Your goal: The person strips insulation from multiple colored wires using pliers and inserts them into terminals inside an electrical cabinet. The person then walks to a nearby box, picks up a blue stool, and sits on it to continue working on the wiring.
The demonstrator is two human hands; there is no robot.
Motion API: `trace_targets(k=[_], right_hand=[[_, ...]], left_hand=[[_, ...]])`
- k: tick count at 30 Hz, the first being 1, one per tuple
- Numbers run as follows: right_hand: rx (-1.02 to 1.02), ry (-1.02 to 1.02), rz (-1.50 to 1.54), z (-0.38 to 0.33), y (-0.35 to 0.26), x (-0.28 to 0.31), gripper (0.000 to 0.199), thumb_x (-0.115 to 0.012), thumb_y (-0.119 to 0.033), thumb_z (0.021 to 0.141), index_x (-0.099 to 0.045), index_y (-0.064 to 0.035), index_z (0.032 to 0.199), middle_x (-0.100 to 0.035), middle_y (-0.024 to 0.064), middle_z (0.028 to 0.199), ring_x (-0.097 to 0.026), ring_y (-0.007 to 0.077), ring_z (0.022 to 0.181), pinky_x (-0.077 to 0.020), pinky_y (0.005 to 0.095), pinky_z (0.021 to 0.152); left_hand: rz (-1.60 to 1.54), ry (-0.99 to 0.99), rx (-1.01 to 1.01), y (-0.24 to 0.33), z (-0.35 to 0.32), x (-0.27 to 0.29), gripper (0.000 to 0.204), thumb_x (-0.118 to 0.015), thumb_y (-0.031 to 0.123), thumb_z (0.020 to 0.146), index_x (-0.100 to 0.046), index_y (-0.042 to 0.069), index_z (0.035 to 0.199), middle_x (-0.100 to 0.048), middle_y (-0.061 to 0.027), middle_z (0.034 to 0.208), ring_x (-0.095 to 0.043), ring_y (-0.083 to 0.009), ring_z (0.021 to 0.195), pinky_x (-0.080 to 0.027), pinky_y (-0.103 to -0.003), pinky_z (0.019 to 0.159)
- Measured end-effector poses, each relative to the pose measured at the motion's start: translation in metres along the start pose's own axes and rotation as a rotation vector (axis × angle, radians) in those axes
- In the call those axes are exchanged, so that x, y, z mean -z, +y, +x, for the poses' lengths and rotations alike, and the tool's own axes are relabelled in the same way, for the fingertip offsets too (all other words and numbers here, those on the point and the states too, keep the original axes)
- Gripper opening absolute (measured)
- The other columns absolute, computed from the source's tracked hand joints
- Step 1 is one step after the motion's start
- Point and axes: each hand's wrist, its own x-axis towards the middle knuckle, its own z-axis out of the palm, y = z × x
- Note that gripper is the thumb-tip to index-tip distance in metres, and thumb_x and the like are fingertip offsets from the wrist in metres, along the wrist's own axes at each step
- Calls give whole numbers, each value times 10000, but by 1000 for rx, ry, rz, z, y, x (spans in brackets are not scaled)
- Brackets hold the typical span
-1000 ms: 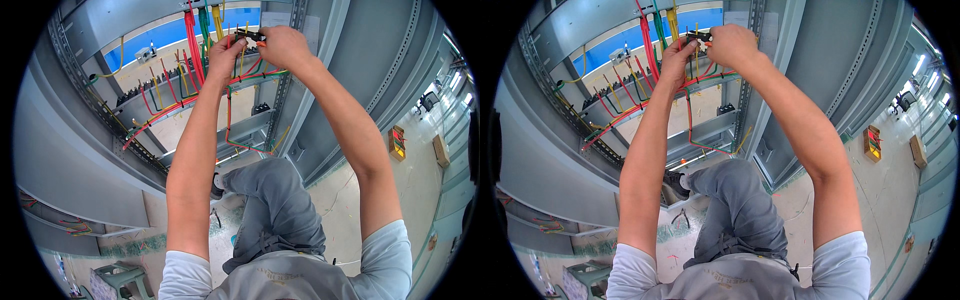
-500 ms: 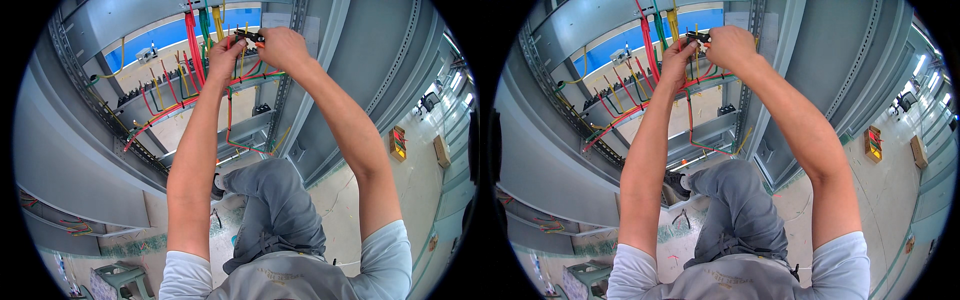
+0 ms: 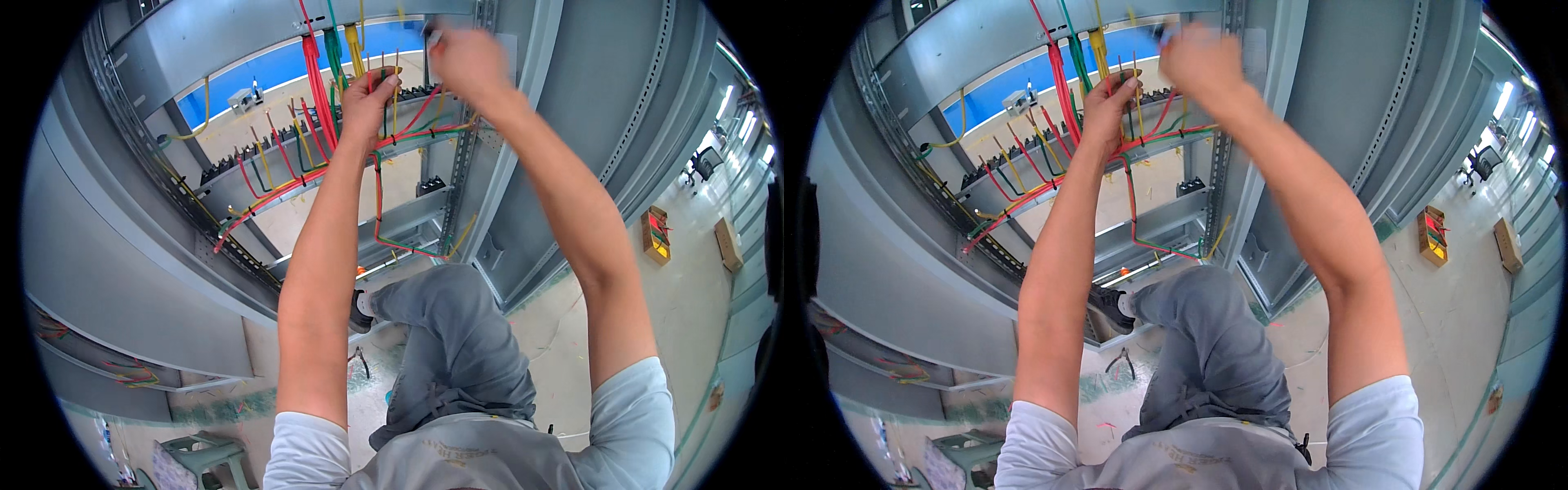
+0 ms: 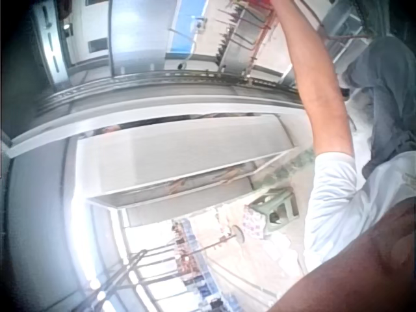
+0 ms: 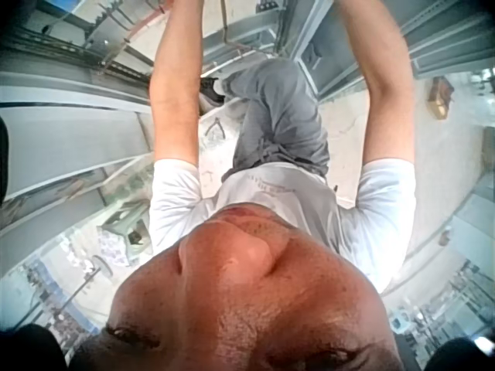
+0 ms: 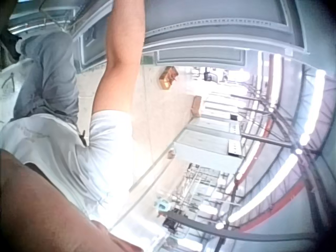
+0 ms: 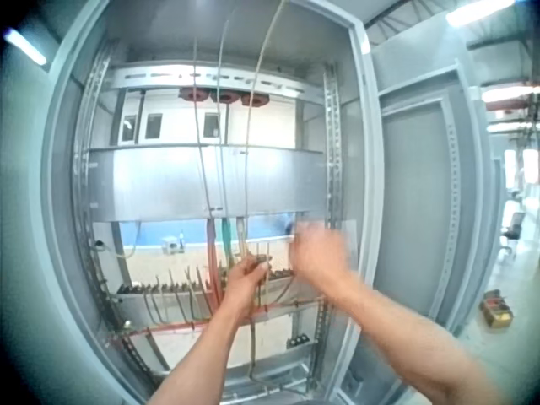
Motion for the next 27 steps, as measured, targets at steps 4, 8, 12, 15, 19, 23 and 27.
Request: trace_targets(k=[4, 8, 12, 15, 19, 23, 27], right_hand=[[-261, 377, 516, 67, 45, 75, 383, -621, -263, 924, -655, -30, 1227, -686, 100, 906, -645, 197, 792, -503, 331, 692], [-142, 7, 773, -7, 26, 104, 359, -658, -343, 938, -697, -63, 1160, -722, 69, 875, -681, 192, 809, -541, 348, 755], [-95, -197, 742, -168, 24, 92, 487, -731, -308, 899, -638, -21, 1281, -682, 155, 1026, -666, 216, 918, -529, 348, 825], [-347, -393, 712, -286, 26, 86, 448, -738, -221, 884, -647, -21, 1274, -690, 188, 1033, -680, 309, 897, -540, 390, 824], [-632, -340, 643, -421, 8, 63, 466, -748, -278, 888, -658, 14, 1239, -681, 207, 1017, -672, 357, 915, -527, 412, 838], [-774, -379, 693, -447, 3, 74, 487, -739, -348, 897, -671, 19, 1210, -678, 206, 1024, -665, 371, 940, -520, 423, 841], [-709, -356, 717, -440, -13, 94, 497, -736, -375, 898, -676, -2, 1221, -677, 213, 1056, -676, 368, 970, -523, 423, 858]], left_hand=[[-28, 38, -9, 2, -3, -8, 317, -714, 184, 964, -682, 30, 1239, -714, -38, 1053, -649, -124, 952, -493, -282, 806], [93, 94, -41, 4, -9, 8, 445, -704, 175, 967, -601, 6, 1365, -688, -101, 1221, -648, -186, 1124, -509, -317, 944], [275, 107, -251, 5, -58, 2, 675, -684, 128, 959, -378, -5, 1546, -505, -169, 1511, -519, -252, 1368, -422, -369, 1110], [335, 211, -214, -12, -139, 7, 615, -681, 133, 962, -438, -30, 1503, -559, -188, 1450, -540, -252, 1339, -418, -365, 1110], [354, 229, 227, -79, -295, 22, 449, -672, 242, 1007, -607, -21, 1364, -664, -151, 1315, -617, -214, 1214, -460, -347, 1058], [531, 178, 333, -133, -437, 11, 416, -632, 142, 997, -596, -16, 1380, -638, -161, 1374, -603, -234, 1263, -442, -353, 1087], [512, 178, 220, -120, -461, 10, 401, -604, 55, 994, -584, -34, 1384, -627, -173, 1387, -590, -242, 1286, -437, -337, 1092]])
